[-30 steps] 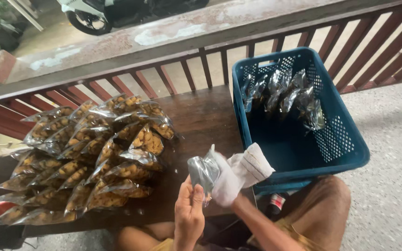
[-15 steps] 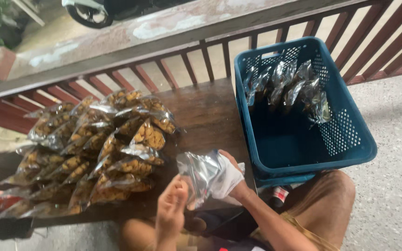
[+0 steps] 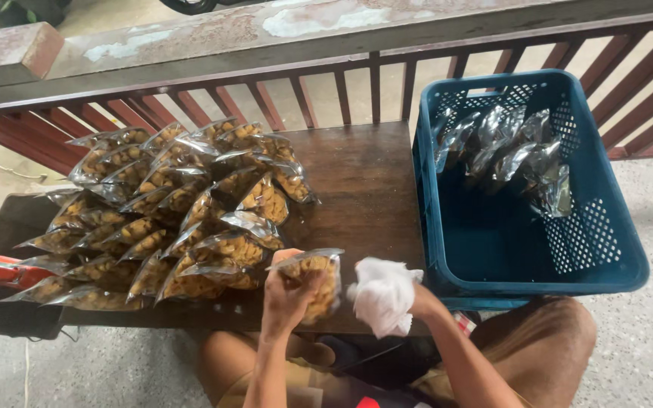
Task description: The person sits on the floor and wipes sealed snack bags with a white cloth, then places them into a blue basket. The person repeatedly picks up bags, wipes them, and transfers them to the basket.
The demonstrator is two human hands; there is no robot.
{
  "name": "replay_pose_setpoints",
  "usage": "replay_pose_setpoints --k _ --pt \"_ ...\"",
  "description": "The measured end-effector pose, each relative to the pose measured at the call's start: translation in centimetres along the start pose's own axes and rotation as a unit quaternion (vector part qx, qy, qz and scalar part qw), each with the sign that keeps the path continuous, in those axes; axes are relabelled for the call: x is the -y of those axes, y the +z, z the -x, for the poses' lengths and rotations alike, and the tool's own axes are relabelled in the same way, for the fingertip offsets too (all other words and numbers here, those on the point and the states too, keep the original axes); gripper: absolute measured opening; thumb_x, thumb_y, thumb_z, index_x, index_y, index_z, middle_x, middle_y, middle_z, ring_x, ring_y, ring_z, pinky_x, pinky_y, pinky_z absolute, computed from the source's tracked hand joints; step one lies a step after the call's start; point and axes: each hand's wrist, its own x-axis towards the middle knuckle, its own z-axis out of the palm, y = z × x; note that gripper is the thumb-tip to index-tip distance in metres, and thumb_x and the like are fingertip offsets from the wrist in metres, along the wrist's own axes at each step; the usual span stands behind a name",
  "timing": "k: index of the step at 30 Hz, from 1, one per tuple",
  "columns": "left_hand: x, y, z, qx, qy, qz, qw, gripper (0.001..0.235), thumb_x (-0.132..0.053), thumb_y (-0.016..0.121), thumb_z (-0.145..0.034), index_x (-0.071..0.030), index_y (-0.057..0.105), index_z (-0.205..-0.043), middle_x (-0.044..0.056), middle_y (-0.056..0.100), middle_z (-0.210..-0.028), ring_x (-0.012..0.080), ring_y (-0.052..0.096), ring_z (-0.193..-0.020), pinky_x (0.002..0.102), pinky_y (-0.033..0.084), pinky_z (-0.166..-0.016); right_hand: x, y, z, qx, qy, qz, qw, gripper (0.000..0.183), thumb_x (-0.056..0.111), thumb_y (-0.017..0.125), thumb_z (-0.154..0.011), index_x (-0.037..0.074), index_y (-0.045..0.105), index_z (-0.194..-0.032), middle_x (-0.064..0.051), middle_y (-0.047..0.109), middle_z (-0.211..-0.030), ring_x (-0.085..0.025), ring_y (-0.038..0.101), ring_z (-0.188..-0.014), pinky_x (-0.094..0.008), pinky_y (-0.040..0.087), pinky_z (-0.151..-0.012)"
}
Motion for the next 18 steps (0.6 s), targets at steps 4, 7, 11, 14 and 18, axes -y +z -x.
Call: replay_pose_setpoints --k 4,7,11,14,18 --pt "-1.9 0.8 0.7 -0.054 -0.007 -0.312 0.949 0.050 -0.035 0.088 -0.074 -0.009 0.062 -0.108 0.012 0.076 -0.094 0.0294 0.076 -0.085 0.040 0.059 -0.074 1.4 1.4 -0.6 -0.096 -0.143 0.089 0.981 0.060 0.012 0.082 -0.076 0.006 0.060 -0.132 -0.012 0.069 -0.123 -0.021 0.065 -0.112 -0.033 0.050 -0.098" --pt "-2.4 3.1 1.5 -0.005 0.050 -0.385 0.922 0.041 -0.024 0.083 -0.075 -0.010 0.062 -0.106 0.015 0.074 -0.101 0.0415 0.069 -0.091 0.049 0.054 -0.074 1.0 3.2 -1.4 -0.070 -0.272 0.268 0.922 0.057 0.011 0.081 -0.076 0.007 0.063 -0.130 -0.012 0.072 -0.120 -0.020 0.067 -0.109 -0.032 0.052 -0.095" --pt "-2.9 3.8 1.8 -0.022 0.006 -0.317 0.948 0.040 -0.026 0.084 -0.071 -0.013 0.062 -0.102 0.015 0.073 -0.092 0.0409 0.071 -0.089 0.049 0.057 -0.074 0.6 3.5 -1.4 -0.122 -0.251 0.397 0.874 0.045 0.007 0.077 -0.075 0.009 0.074 -0.120 -0.011 0.078 -0.107 -0.022 0.075 -0.098 -0.032 0.058 -0.087" --pt "-2.7 3.5 1.8 -0.022 -0.056 -0.344 0.937 0.042 -0.029 0.086 -0.067 -0.015 0.063 -0.098 0.012 0.075 -0.090 0.0386 0.072 -0.088 0.049 0.057 -0.075 0.6 2.9 -1.1 -0.123 -0.216 0.360 0.899 0.037 0.009 0.076 -0.078 0.009 0.075 -0.115 -0.010 0.079 -0.105 -0.024 0.079 -0.093 -0.033 0.060 -0.082" --pt "-1.3 4.5 1.4 0.061 0.024 -0.413 0.908 0.035 -0.021 0.079 -0.074 -0.014 0.064 -0.105 0.013 0.076 -0.100 0.0428 0.068 -0.093 0.052 0.053 -0.076 0.1 2.6 -1.3 -0.125 -0.253 0.512 0.812 0.038 0.016 0.078 -0.080 0.008 0.074 -0.117 -0.015 0.076 -0.105 -0.032 0.072 -0.094 -0.038 0.057 -0.080"
